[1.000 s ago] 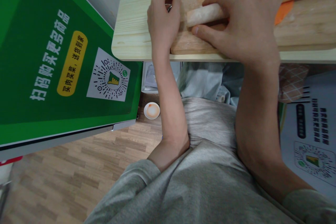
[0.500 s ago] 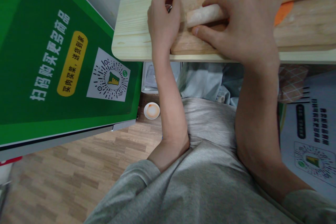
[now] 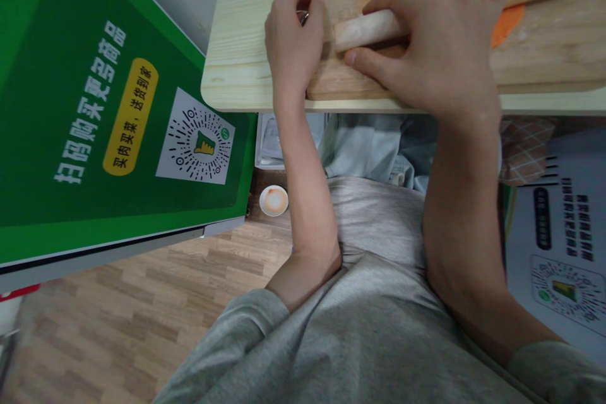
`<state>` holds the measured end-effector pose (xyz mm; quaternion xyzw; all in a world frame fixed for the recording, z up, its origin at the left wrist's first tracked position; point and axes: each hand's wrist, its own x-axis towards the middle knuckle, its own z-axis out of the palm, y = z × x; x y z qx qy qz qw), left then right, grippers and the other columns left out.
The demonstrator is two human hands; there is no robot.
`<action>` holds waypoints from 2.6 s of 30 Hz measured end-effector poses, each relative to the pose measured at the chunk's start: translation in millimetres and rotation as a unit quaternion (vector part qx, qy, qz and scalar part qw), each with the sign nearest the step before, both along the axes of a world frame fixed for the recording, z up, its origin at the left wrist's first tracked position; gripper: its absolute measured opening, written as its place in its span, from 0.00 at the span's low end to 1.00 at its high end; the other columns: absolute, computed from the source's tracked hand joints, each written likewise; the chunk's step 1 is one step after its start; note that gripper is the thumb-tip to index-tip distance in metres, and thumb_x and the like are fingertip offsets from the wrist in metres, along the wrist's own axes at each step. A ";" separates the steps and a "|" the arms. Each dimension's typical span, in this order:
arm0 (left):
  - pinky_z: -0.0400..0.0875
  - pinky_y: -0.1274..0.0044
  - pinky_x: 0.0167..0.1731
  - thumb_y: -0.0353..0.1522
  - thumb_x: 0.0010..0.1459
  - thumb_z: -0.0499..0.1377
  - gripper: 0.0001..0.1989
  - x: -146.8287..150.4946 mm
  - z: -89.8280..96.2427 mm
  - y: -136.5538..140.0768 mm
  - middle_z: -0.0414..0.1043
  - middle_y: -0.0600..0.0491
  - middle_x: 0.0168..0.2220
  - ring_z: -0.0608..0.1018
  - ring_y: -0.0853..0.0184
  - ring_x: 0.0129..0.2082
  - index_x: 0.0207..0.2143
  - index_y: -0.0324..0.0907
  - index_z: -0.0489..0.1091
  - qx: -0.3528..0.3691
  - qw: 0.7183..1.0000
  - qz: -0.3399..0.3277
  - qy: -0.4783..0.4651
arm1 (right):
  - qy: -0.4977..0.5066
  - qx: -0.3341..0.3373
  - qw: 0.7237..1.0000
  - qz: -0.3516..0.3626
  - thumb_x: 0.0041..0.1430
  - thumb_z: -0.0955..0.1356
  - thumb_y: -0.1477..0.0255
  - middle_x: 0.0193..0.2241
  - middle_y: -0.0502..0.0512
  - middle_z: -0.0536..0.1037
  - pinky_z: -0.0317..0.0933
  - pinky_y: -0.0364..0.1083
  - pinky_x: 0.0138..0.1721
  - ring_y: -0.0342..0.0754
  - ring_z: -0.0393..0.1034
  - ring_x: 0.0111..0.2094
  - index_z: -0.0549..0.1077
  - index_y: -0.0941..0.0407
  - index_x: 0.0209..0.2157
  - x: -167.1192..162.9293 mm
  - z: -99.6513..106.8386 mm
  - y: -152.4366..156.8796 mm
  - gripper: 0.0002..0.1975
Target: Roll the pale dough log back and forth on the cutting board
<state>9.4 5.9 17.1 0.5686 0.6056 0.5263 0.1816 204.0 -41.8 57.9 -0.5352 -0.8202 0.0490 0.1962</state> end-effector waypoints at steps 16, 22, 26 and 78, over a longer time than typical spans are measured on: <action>0.69 0.72 0.51 0.12 0.68 0.60 0.18 0.0 1.4 -1.0 0.80 0.54 0.37 0.79 0.63 0.46 0.33 0.43 0.73 -0.017 1.000 0.003 -0.008 | -0.031 -0.016 0.999 0.000 0.69 0.62 0.38 0.64 0.59 0.76 0.50 0.76 0.69 0.75 0.60 0.71 0.76 0.40 0.65 0.5 4.0 -2.7 0.34; 0.69 0.72 0.50 0.13 0.69 0.60 0.18 0.8 3.6 -3.0 0.81 0.52 0.38 0.79 0.62 0.46 0.34 0.43 0.73 -0.016 1.000 0.000 0.004 | -0.028 -0.005 1.000 0.004 0.71 0.64 0.40 0.62 0.62 0.77 0.52 0.75 0.71 0.75 0.61 0.70 0.78 0.47 0.65 0.7 4.9 -4.2 0.34; 0.69 0.73 0.49 0.12 0.69 0.60 0.19 1.1 3.8 -2.5 0.80 0.54 0.35 0.78 0.64 0.43 0.32 0.43 0.73 -0.015 1.000 -0.001 -0.003 | -0.025 -0.013 1.000 0.003 0.72 0.65 0.41 0.62 0.61 0.76 0.51 0.74 0.71 0.74 0.60 0.71 0.78 0.45 0.65 1.0 5.6 -4.7 0.33; 0.69 0.71 0.54 0.14 0.70 0.61 0.15 -5.0 6.7 7.8 0.79 0.55 0.38 0.80 0.64 0.46 0.35 0.39 0.76 -0.073 0.997 -0.011 0.007 | -0.029 -0.012 0.999 -0.012 0.67 0.66 0.37 0.63 0.58 0.77 0.51 0.75 0.73 0.73 0.61 0.71 0.78 0.41 0.65 -0.7 1.5 1.1 0.34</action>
